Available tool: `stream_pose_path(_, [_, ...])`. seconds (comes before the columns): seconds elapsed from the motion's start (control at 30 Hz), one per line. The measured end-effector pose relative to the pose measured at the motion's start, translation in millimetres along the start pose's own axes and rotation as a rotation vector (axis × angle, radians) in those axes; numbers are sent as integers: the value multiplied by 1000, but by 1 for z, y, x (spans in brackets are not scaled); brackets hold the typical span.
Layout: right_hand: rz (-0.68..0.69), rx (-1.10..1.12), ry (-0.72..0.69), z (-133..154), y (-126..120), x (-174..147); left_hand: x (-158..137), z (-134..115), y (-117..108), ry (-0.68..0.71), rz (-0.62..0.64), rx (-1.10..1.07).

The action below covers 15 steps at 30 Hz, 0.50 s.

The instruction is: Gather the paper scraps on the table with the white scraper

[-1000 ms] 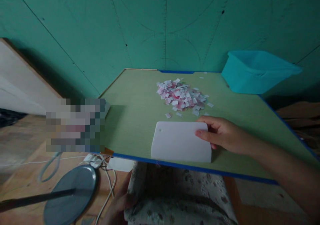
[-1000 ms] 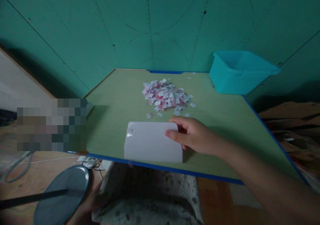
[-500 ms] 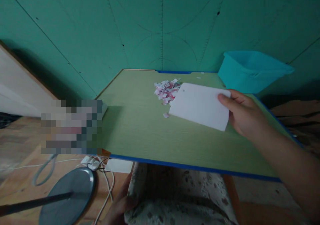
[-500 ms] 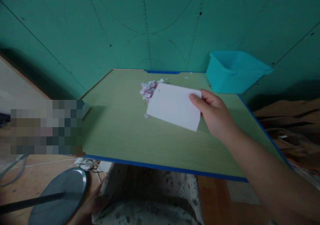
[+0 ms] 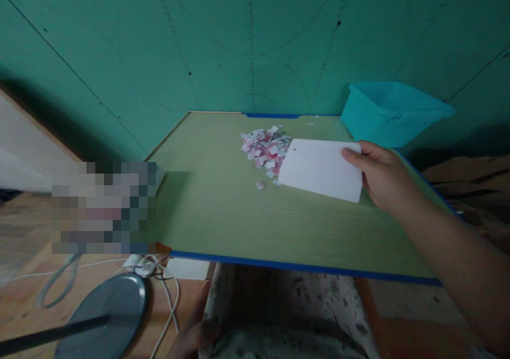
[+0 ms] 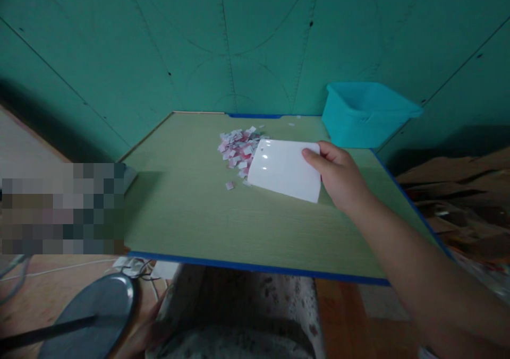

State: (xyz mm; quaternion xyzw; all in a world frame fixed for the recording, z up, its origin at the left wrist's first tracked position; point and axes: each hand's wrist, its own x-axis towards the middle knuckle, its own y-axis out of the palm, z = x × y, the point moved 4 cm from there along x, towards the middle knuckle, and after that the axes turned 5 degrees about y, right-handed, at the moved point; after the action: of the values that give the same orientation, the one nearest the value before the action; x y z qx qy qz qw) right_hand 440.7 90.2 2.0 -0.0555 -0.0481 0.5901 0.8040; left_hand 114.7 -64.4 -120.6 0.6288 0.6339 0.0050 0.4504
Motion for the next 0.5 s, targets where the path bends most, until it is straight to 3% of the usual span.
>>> stream_pose_path(0.13, [30,-55,8,1,1,-2,3,2,-3,13,4,-39])
stream_pose_path(0.33, [118,-46,65,-1,3,-5,-2,0,11,20,100,-141])
stream_pose_path(0.5, [82,-27,5,0,2,-5,-4,-1,14,-44,57,-150])
